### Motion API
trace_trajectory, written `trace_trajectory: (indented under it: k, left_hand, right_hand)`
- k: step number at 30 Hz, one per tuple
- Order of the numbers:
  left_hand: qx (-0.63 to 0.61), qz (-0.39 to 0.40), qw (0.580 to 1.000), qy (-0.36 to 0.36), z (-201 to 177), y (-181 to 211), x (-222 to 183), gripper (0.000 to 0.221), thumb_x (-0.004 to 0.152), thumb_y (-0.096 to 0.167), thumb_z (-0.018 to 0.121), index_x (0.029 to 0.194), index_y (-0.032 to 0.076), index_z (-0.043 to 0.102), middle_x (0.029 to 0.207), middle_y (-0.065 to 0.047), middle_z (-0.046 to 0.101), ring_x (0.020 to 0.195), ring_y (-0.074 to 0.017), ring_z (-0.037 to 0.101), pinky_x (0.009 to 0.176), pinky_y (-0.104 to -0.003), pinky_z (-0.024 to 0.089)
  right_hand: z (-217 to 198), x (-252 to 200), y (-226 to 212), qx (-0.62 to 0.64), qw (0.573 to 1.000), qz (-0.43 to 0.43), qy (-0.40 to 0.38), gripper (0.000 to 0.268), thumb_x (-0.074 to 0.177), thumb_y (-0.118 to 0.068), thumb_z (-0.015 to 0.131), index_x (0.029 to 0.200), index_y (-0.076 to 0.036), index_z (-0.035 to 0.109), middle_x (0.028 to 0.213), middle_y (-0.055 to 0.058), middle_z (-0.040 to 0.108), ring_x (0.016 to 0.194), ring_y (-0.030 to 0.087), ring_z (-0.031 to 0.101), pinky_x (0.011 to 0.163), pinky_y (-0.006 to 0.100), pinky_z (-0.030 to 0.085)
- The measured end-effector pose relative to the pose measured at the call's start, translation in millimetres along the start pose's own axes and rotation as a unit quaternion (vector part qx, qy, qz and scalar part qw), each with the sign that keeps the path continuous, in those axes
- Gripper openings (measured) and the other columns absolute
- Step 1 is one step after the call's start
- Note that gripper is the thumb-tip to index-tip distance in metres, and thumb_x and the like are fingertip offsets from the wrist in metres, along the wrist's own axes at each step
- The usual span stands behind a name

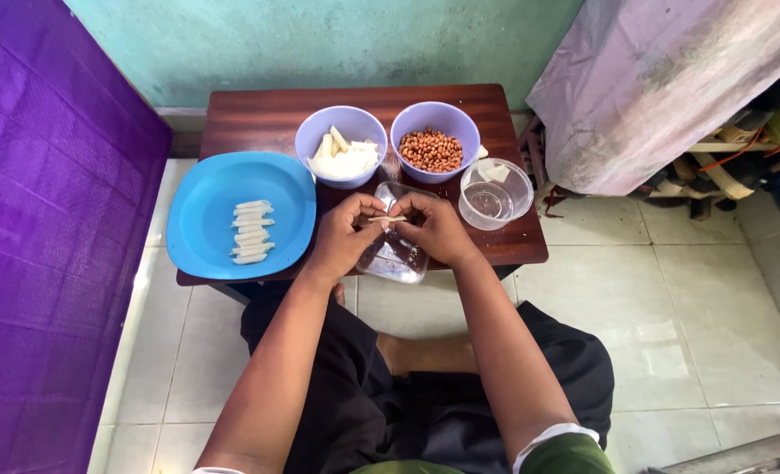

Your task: Placing food ingredients like peanuts and white strips into small plastic bags and folding the bags for packaging.

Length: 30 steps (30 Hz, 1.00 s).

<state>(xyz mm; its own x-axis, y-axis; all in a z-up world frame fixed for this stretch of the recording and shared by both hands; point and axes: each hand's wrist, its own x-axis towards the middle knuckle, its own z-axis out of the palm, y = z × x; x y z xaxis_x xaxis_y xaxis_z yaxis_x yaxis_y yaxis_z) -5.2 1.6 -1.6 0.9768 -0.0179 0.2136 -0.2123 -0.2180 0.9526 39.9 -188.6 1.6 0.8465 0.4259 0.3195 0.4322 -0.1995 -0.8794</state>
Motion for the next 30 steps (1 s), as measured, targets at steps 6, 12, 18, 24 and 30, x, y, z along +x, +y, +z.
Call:
trace_trajectory:
  k: [6, 12, 18, 24, 30]
  left_hand:
    - [0.007, 0.005, 1.000, 0.009, -1.6, 1.4, 6.1, 0.022, 0.085, 0.005, 0.076, 0.105, 0.011, 0.071, 0.094, -0.007, 0.078, 0.085, -0.0171, 0.074, 0.079, -0.030, 0.057]
    - [0.006, 0.003, 1.000, 0.020, -2.0, 1.3, 0.7, 0.023, 0.084, 0.003, 0.075, 0.105, 0.010, 0.071, 0.094, -0.007, 0.077, 0.084, -0.0159, 0.073, 0.079, -0.030, 0.058]
    - [0.000, 0.003, 1.000, 0.026, -3.0, 2.3, 0.2, 0.024, 0.082, 0.001, 0.075, 0.103, 0.010, 0.070, 0.092, -0.006, 0.076, 0.084, -0.0144, 0.073, 0.079, -0.029, 0.058]
    - [0.002, 0.005, 1.000, 0.021, -1.9, 3.2, 1.5, 0.023, 0.082, 0.000, 0.075, 0.103, 0.008, 0.070, 0.092, -0.008, 0.075, 0.085, -0.0161, 0.073, 0.079, -0.030, 0.058]
    - [0.004, -0.005, 1.000, 0.019, -2.2, 8.9, 1.8, 0.021, 0.082, 0.001, 0.076, 0.102, 0.007, 0.070, 0.093, -0.009, 0.074, 0.087, -0.0179, 0.073, 0.080, -0.032, 0.058]
  right_hand:
    - [-1.8, 6.0, 1.4, -0.003, 1.000, -0.005, 0.003, 0.020, 0.077, -0.004, 0.082, 0.095, -0.011, 0.077, 0.073, 0.006, 0.073, 0.065, 0.015, 0.064, 0.059, 0.029, 0.052]
    - [0.2, -0.1, 2.8, 0.005, 1.000, 0.004, 0.002, 0.021, 0.078, -0.004, 0.082, 0.097, -0.010, 0.077, 0.073, 0.005, 0.073, 0.064, 0.014, 0.063, 0.058, 0.028, 0.052]
    - [-1.3, -0.2, 5.2, 0.002, 1.000, 0.004, -0.001, 0.018, 0.079, -0.005, 0.082, 0.096, -0.010, 0.079, 0.073, 0.006, 0.074, 0.064, 0.014, 0.065, 0.057, 0.027, 0.052]
    - [-3.3, 3.4, 5.6, 0.000, 1.000, -0.005, -0.006, 0.019, 0.079, -0.006, 0.083, 0.097, -0.010, 0.079, 0.072, 0.005, 0.073, 0.064, 0.014, 0.065, 0.057, 0.027, 0.052]
    - [-4.6, 4.0, -3.4, -0.007, 1.000, -0.014, -0.011, 0.016, 0.079, -0.008, 0.082, 0.095, -0.010, 0.079, 0.072, 0.006, 0.073, 0.067, 0.017, 0.067, 0.063, 0.030, 0.053]
